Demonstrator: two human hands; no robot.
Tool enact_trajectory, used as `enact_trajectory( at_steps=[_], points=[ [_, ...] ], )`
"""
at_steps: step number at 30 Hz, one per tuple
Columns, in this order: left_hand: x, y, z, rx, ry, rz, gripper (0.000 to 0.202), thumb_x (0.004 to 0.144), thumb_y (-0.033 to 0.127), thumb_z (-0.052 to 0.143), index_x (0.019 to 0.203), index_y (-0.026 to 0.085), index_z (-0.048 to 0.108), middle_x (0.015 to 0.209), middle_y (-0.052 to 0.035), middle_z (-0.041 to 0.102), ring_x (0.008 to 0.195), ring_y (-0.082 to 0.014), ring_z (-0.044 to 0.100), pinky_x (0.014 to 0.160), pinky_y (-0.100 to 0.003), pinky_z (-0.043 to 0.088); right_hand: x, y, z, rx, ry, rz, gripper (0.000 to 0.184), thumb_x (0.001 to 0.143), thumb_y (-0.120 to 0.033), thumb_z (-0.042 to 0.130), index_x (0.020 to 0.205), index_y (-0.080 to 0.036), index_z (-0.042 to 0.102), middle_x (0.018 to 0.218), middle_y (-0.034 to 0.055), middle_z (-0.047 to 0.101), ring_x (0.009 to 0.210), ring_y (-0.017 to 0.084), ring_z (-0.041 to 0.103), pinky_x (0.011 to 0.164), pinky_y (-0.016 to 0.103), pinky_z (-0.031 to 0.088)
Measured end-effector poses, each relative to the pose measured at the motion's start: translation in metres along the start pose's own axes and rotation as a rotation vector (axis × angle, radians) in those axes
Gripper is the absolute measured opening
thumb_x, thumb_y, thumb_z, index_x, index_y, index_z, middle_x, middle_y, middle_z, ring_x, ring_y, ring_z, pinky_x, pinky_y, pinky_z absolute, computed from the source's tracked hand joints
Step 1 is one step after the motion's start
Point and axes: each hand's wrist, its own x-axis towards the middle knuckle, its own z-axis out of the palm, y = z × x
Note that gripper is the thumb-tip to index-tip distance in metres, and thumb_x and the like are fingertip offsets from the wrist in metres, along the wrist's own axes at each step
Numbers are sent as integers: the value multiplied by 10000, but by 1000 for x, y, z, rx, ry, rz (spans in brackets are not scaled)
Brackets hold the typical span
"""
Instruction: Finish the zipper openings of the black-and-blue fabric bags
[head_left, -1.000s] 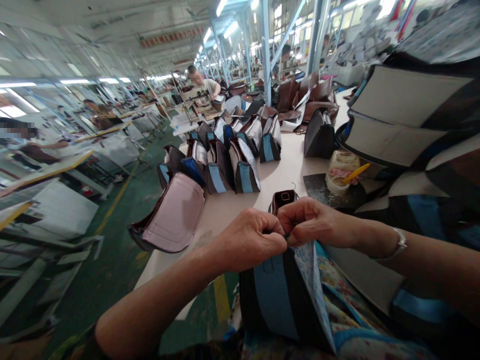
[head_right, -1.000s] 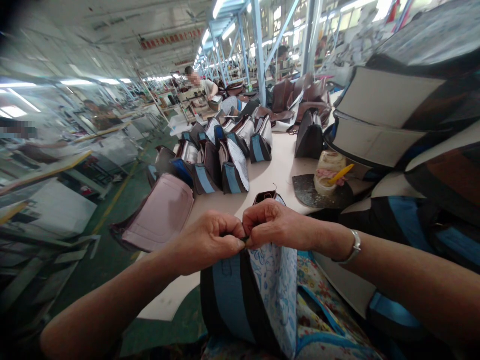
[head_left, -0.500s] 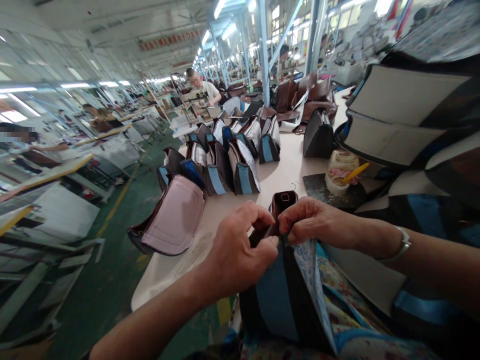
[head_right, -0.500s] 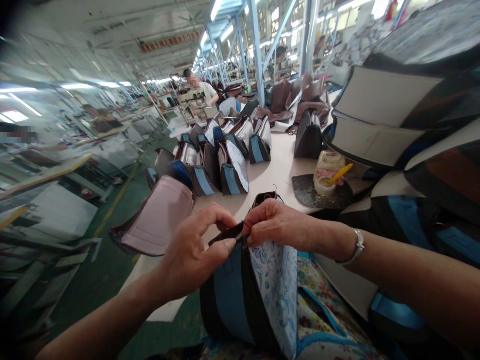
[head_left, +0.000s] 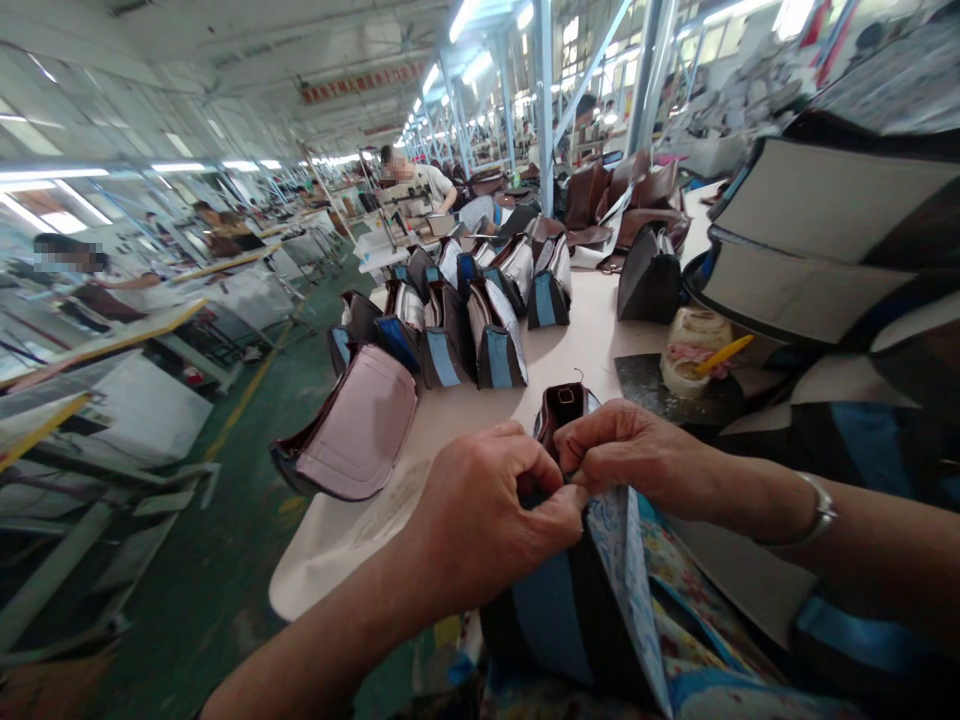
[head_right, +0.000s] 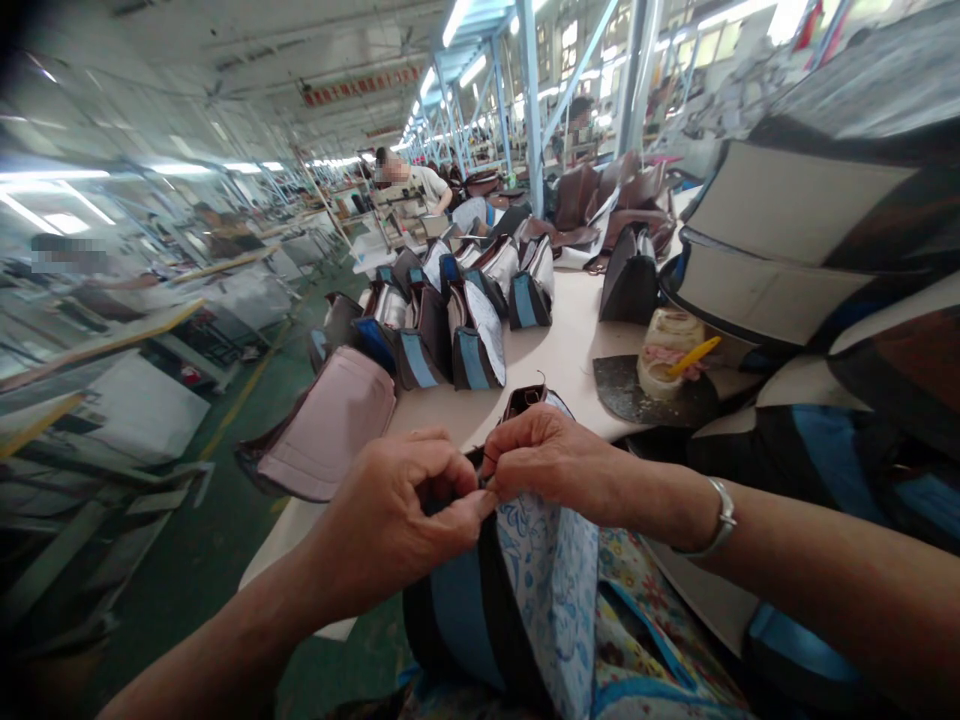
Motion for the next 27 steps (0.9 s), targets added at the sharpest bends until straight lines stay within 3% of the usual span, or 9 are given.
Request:
enact_trajectory(
  at_steps=[9,13,17,21,27],
  points=[
    [-1,-4,2,-176,26,31,141,678,39,590,576,136,590,625,34,504,560,-72,474,522,-213,335,6,8,0,41,-50,-82,85,715,-188,622,665,-119,613,597,-29,456,552,82,334,518,250,223],
    [-4,-10,5,-175,61,50,144,691,48,599,593,145,560,670,29,501,599,-83,484,547,-221,358,7,14,0,106,-55,-123,57,727,-169,619,690,-126,615,650,-22,479,574,85,353,530,247,239],
    [-5,-19,9,-193,92,89,136,683,70,634,676,159,532,823,3,558,766,-119,559,685,-237,445,1,9,1,10,-69,-184,145,790,-239,648,711,-122,615,650,-26,473,590,82,367,532,232,261],
    [-6,-28,17,-162,65,83,81,757,136,625,815,170,581,792,11,607,713,-122,568,648,-248,449,-3,4,0,-116,-25,-168,216,796,-316,684,740,-121,609,635,-29,486,585,79,376,519,214,276],
    [-8,-31,19,88,170,394,94,872,193,597,932,171,666,872,-30,701,791,-155,648,707,-286,492,-5,-1,-3,-227,65,-83,162,757,-268,628,721,-111,638,635,-5,544,592,93,411,539,220,316]
  ],
)
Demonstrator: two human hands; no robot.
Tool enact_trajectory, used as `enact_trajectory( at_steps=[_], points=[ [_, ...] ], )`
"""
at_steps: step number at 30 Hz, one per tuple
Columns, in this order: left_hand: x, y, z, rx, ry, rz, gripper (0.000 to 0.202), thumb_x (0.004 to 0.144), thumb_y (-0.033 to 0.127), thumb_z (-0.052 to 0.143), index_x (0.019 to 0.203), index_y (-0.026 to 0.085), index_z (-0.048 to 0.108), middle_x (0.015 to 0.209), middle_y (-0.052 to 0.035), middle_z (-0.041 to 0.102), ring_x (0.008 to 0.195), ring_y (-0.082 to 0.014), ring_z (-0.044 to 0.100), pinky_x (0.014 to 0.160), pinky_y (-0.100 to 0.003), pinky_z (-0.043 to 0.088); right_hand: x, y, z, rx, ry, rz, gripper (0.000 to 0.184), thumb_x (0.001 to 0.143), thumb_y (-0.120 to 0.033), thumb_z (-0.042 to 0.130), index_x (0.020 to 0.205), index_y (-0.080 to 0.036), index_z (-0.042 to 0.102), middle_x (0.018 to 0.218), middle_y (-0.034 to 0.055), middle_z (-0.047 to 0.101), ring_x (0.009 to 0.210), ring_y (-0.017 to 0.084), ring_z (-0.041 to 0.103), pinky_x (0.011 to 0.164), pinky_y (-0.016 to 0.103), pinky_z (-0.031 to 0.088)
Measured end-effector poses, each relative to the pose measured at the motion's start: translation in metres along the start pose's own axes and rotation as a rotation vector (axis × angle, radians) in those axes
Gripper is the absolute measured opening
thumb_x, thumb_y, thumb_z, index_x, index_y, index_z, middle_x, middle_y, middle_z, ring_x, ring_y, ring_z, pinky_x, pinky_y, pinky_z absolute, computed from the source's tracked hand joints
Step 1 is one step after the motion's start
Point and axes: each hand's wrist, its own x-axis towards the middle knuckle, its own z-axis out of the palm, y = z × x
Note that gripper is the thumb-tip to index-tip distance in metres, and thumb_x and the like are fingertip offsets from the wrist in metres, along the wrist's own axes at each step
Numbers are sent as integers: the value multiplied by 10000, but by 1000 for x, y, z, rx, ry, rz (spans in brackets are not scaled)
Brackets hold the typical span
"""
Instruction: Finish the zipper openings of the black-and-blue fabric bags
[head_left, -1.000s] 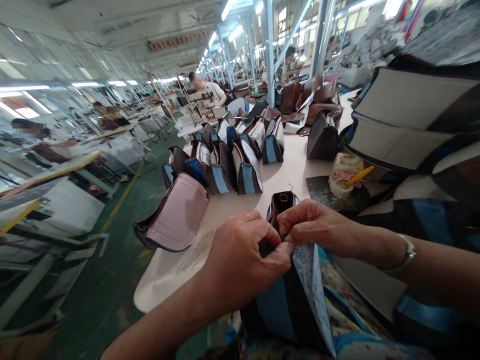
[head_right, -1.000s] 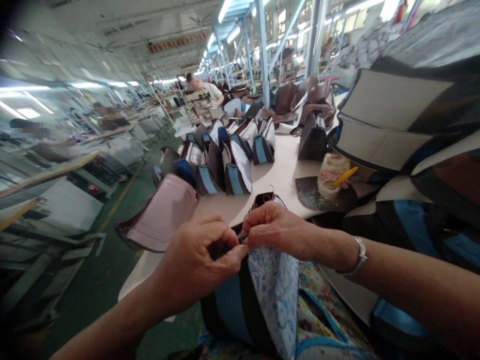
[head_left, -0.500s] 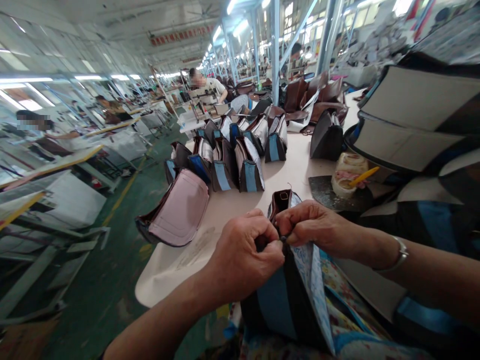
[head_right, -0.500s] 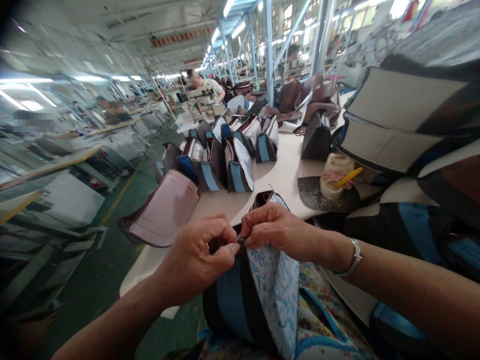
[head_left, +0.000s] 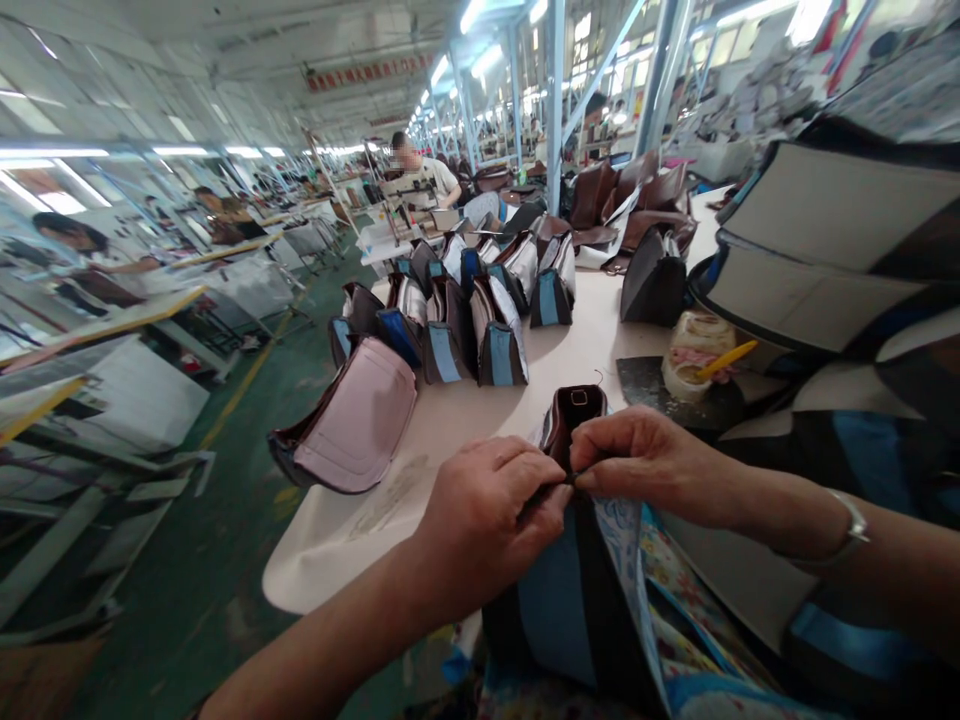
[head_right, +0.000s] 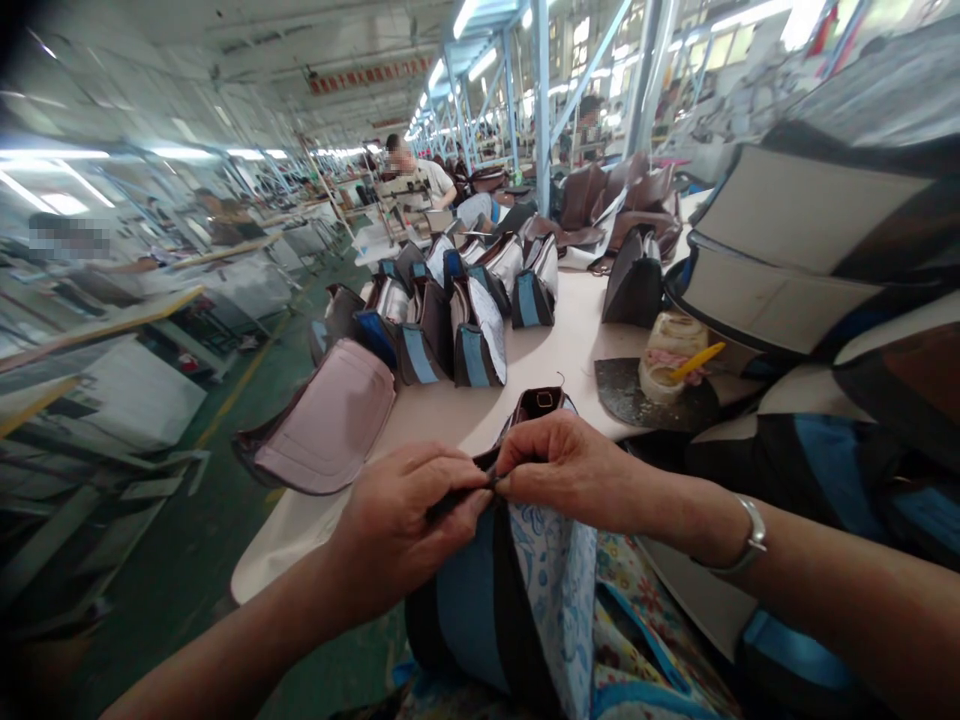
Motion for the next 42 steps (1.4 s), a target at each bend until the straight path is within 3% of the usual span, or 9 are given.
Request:
enact_trajectory(
  at_steps=[5,9,12,17,19,23,29,36,42],
  points=[
    [1,9,-5,431,-73,212,137,904,170,527,944,134,652,820,-64,706,754,-206,676,678,-341,528,1,-2,0,20,-3,82,184,740,-288,631,748,-109,674,651,5,573,609,105,435,565,231,333],
    [3,15,-4,560,-119,265,81,856,128,541,878,136,618,737,-50,657,652,-212,638,587,-342,523,2,-2,1,40,-32,111,180,751,-278,629,763,-109,689,661,3,569,620,105,424,567,233,319],
    [5,16,-4,578,-116,253,71,851,128,539,820,152,598,685,-30,622,593,-216,606,528,-350,499,2,0,0,74,-45,117,153,760,-260,640,754,-114,688,651,-6,558,609,98,413,555,228,298],
    [3,8,-11,366,-21,201,105,909,166,532,949,148,627,862,-43,708,766,-179,671,683,-313,539,1,8,-5,242,-23,117,148,750,-258,693,772,-112,689,666,-6,582,620,93,446,589,221,325],
    [1,4,-12,336,14,241,95,901,174,574,971,145,633,915,-43,722,802,-169,678,708,-302,537,1,11,-7,279,-18,120,160,750,-263,709,796,-110,700,680,0,596,637,97,464,611,224,338],
    [-2,4,-9,421,16,340,120,906,175,574,989,126,647,922,-61,732,794,-196,685,688,-338,539,2,13,-7,307,-35,122,169,752,-251,725,842,-108,717,709,7,619,662,101,473,635,225,342],
    [2,16,-2,553,3,330,128,885,120,508,897,110,635,788,-76,691,687,-227,659,568,-349,509,4,13,-2,347,-35,147,164,722,-240,735,794,-97,700,672,-2,589,630,93,444,618,226,323],
    [1,15,4,667,-38,302,74,866,105,493,844,142,553,689,-37,588,595,-200,558,543,-332,453,5,13,0,306,-80,137,154,752,-242,702,797,-96,682,680,-4,583,612,82,444,583,215,316],
    [5,3,-1,582,-43,133,141,855,90,428,774,173,508,694,-40,566,629,-185,527,585,-313,436,3,7,0,42,-51,79,189,760,-290,670,787,-103,657,662,-10,547,583,85,398,526,227,277]
  ],
)
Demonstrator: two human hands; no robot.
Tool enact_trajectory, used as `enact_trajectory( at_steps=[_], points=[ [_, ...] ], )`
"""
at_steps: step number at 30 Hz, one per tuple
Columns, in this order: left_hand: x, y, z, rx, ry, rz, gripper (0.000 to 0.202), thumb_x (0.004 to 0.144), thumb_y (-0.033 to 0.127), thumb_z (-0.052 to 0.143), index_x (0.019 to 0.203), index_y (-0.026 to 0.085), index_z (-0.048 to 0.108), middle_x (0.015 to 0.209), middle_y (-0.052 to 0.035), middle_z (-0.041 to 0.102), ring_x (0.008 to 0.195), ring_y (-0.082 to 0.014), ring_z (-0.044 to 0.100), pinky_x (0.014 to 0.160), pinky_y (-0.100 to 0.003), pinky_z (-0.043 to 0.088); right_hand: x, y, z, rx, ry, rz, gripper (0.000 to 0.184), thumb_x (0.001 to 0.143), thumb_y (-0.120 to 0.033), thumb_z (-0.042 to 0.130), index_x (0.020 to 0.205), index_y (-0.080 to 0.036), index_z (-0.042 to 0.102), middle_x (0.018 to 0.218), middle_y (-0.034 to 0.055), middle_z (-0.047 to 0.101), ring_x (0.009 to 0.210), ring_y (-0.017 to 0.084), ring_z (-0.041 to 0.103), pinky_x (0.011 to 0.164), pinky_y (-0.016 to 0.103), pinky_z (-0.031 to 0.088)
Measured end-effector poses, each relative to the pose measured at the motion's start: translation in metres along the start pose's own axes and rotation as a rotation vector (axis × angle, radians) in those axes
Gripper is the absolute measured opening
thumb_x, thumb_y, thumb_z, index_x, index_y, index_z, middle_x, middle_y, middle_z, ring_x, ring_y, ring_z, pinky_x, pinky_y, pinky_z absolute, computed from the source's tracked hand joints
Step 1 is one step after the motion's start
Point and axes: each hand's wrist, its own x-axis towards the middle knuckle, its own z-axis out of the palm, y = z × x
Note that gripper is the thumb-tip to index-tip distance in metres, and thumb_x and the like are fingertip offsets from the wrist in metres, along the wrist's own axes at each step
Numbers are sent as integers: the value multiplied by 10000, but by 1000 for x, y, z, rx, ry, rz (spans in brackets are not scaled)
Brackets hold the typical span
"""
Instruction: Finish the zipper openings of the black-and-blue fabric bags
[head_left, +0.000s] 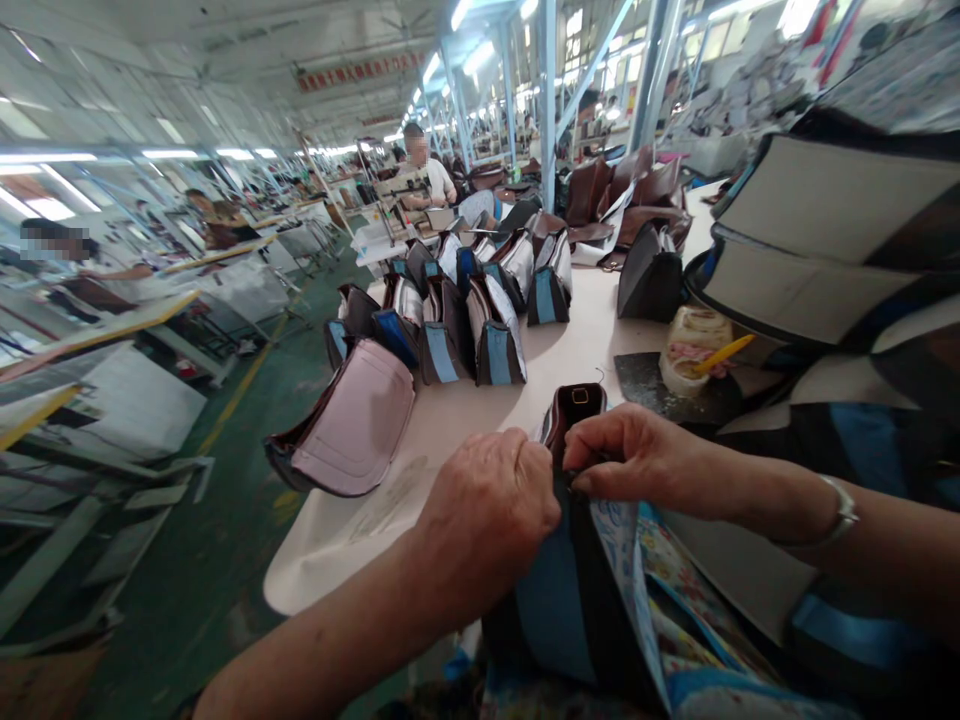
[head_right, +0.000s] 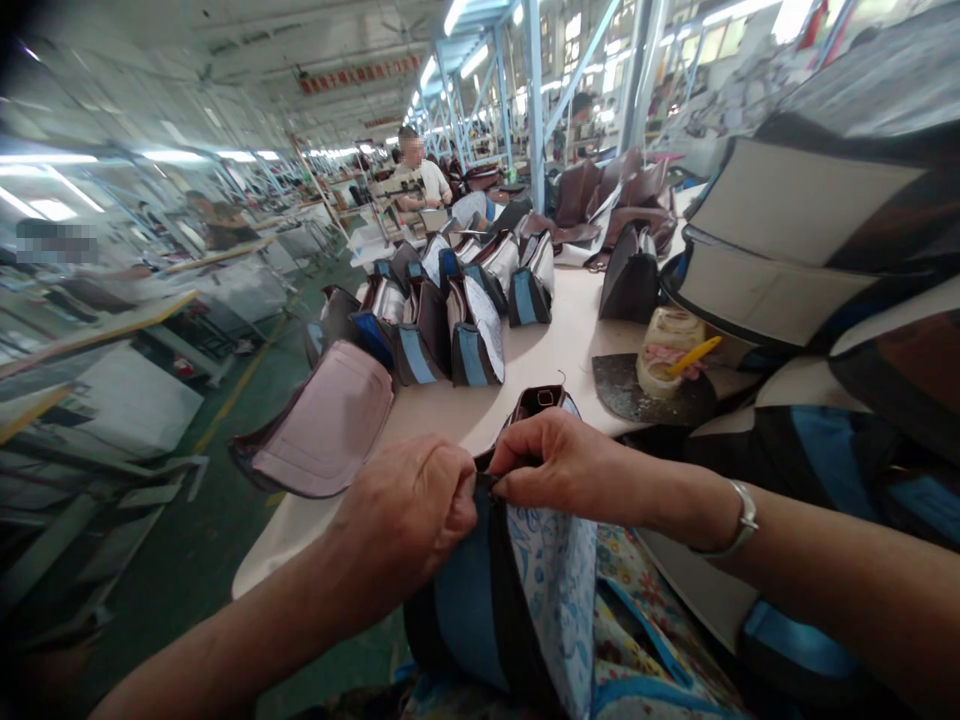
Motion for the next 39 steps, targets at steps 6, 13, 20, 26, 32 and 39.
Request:
enact_trajectory(
  at_steps=[6,13,20,26,32,39],
  points=[
    [1,-15,-7,-436,-161,-82,82,923,195,476,910,169,552,838,-31,606,757,-166,567,642,-289,418,-5,2,3,-39,94,-30,132,745,-244,628,773,-115,633,662,-12,547,585,94,418,517,227,298],
    [8,-16,-9,-470,-240,46,158,953,241,502,1003,169,634,910,-44,666,854,-185,597,751,-318,446,-3,0,2,-10,67,-89,155,791,-247,618,803,-98,660,701,5,590,632,96,447,566,220,345],
    [9,-11,4,-419,-75,25,169,920,172,452,840,142,598,786,-43,598,716,-171,537,657,-324,386,-8,0,3,-163,190,-210,52,820,-180,614,798,-133,615,659,-34,525,595,82,429,526,203,331],
    [7,-16,7,-740,-169,-107,93,872,127,496,850,142,585,785,-8,567,736,-127,535,658,-264,380,-13,6,3,-467,291,-514,100,837,-57,600,840,-150,636,748,-18,568,683,76,496,631,197,375],
    [24,-29,-1,-1007,-530,-261,364,997,371,401,828,144,630,748,16,565,711,-113,514,644,-245,383,-12,15,-3,-743,259,-822,147,895,-47,499,924,-131,616,792,51,573,736,135,496,657,268,385],
    [31,-32,5,-1105,-664,-145,294,954,330,502,926,123,709,802,-7,649,753,-122,566,680,-225,420,-22,22,-6,-1055,194,-914,191,877,-95,506,1026,-161,606,920,104,638,857,217,554,803,395,442]
  ],
)
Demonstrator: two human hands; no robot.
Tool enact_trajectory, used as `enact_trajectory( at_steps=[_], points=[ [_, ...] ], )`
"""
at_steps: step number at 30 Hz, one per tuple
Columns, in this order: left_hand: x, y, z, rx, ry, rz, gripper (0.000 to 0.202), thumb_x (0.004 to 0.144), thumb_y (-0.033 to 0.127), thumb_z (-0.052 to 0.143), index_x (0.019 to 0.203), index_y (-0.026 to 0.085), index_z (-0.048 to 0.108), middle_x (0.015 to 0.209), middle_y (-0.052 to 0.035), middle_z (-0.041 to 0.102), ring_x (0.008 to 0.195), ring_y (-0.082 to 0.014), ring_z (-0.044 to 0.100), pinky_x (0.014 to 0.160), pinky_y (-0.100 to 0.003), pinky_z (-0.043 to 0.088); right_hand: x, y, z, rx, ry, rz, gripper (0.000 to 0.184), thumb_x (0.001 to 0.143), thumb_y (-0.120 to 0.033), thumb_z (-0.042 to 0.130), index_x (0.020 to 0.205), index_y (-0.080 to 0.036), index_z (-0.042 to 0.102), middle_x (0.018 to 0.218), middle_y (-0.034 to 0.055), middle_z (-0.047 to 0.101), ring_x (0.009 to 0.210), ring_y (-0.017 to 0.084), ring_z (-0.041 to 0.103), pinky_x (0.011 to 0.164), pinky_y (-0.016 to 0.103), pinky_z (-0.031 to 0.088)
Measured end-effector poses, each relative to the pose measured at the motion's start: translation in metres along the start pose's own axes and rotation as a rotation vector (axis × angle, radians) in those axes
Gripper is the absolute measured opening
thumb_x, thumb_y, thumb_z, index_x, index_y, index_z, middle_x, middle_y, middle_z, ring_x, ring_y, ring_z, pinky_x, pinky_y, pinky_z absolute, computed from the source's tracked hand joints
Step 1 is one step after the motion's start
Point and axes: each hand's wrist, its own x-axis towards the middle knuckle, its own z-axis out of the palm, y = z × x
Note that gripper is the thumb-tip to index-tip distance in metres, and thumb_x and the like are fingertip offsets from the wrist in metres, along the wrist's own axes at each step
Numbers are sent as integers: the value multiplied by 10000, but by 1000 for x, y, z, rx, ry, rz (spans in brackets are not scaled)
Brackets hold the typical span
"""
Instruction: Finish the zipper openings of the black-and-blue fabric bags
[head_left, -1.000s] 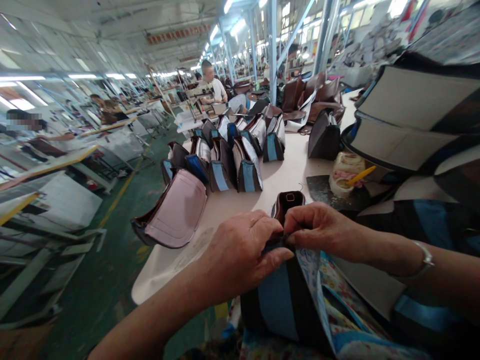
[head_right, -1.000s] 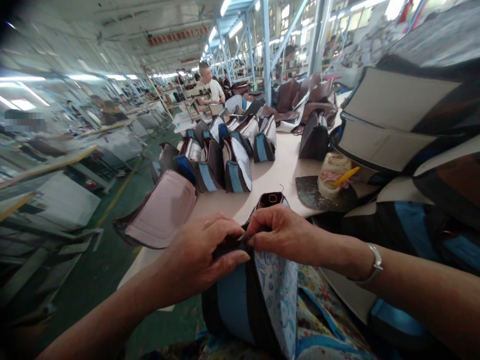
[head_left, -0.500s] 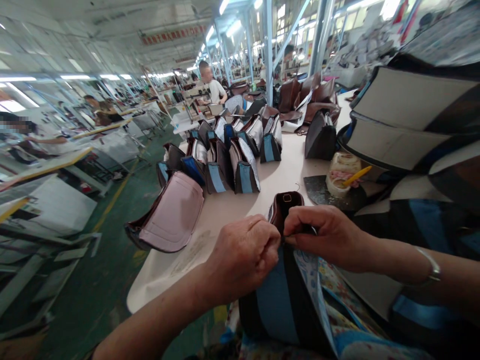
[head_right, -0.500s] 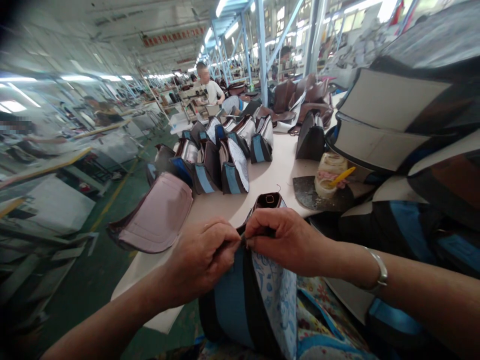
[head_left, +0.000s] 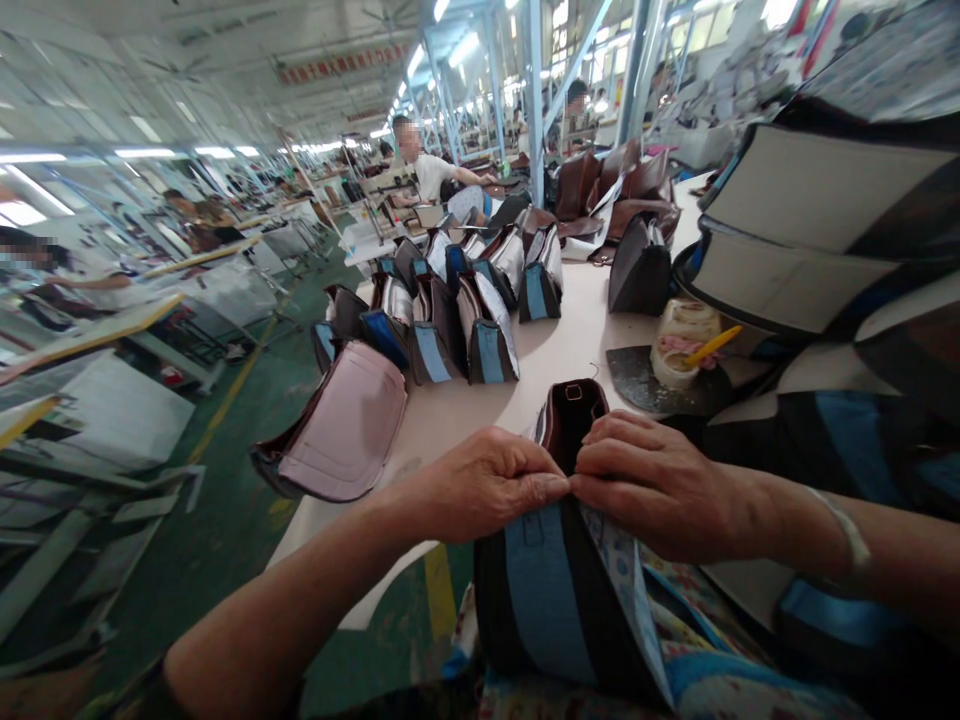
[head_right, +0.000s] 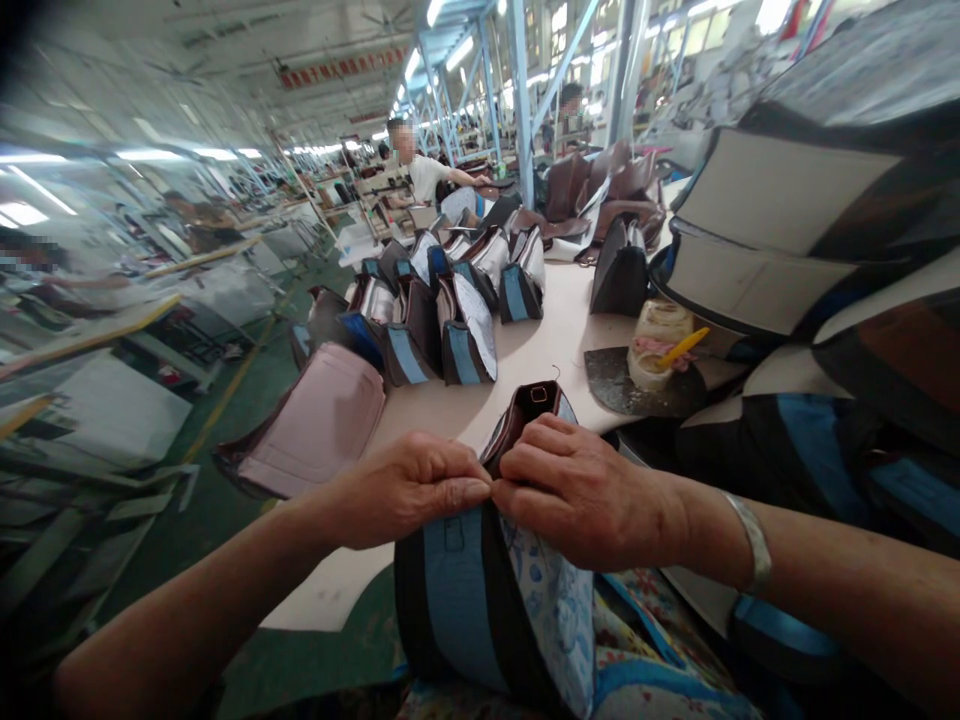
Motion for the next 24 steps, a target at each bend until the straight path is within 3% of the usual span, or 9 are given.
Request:
enact_trajectory(
  at_steps=[2,5,8,11,13,15,18,24],
  points=[
    [-1,1,1,1,27,11,245,931,282,525,895,125,710,786,-3,645,735,-116,561,673,-219,421,-4,-2,-7,222,-3,86,249,891,-117,518,1128,-164,577,1047,124,644,971,226,574,871,394,458],
    [-2,3,3,28,76,9,218,906,243,536,819,124,696,729,7,603,680,-106,524,623,-216,396,-4,-1,-18,616,56,384,255,974,-205,459,1213,-164,538,1133,130,628,1054,214,589,892,349,483],
    [0,6,6,65,101,22,203,887,201,535,758,120,670,668,22,547,632,-94,484,580,-211,368,7,7,-27,713,-6,557,285,1033,-296,366,1177,-154,567,1064,102,639,955,175,609,829,297,487],
    [2,10,10,107,131,44,208,882,181,532,720,122,649,642,28,526,611,-88,470,564,-207,359,22,17,-33,623,-267,449,285,1019,-312,430,958,-137,645,911,57,622,833,132,571,769,252,445],
    [4,11,12,139,142,53,213,885,182,535,712,122,644,643,25,537,611,-88,480,567,-208,360,28,21,-33,617,-373,331,260,998,-279,486,851,-130,641,834,33,587,776,108,541,731,226,418],
    [4,10,13,160,149,55,208,886,183,546,714,120,646,644,25,545,613,-86,490,575,-208,360,28,22,-29,598,-361,255,233,979,-237,519,803,-130,627,790,20,557,743,97,516,699,216,396],
    [2,5,10,121,127,18,217,898,223,564,733,119,660,652,22,558,622,-89,506,582,-204,370,20,20,-21,487,-238,227,247,968,-217,522,757,-131,616,762,25,529,727,107,481,677,234,370],
    [-9,0,-8,24,25,44,306,978,368,475,1019,161,696,906,-30,659,836,-138,591,757,-235,446,14,18,-25,689,-291,416,281,990,-302,503,786,-129,589,779,10,527,720,95,479,667,215,385]
  ],
)
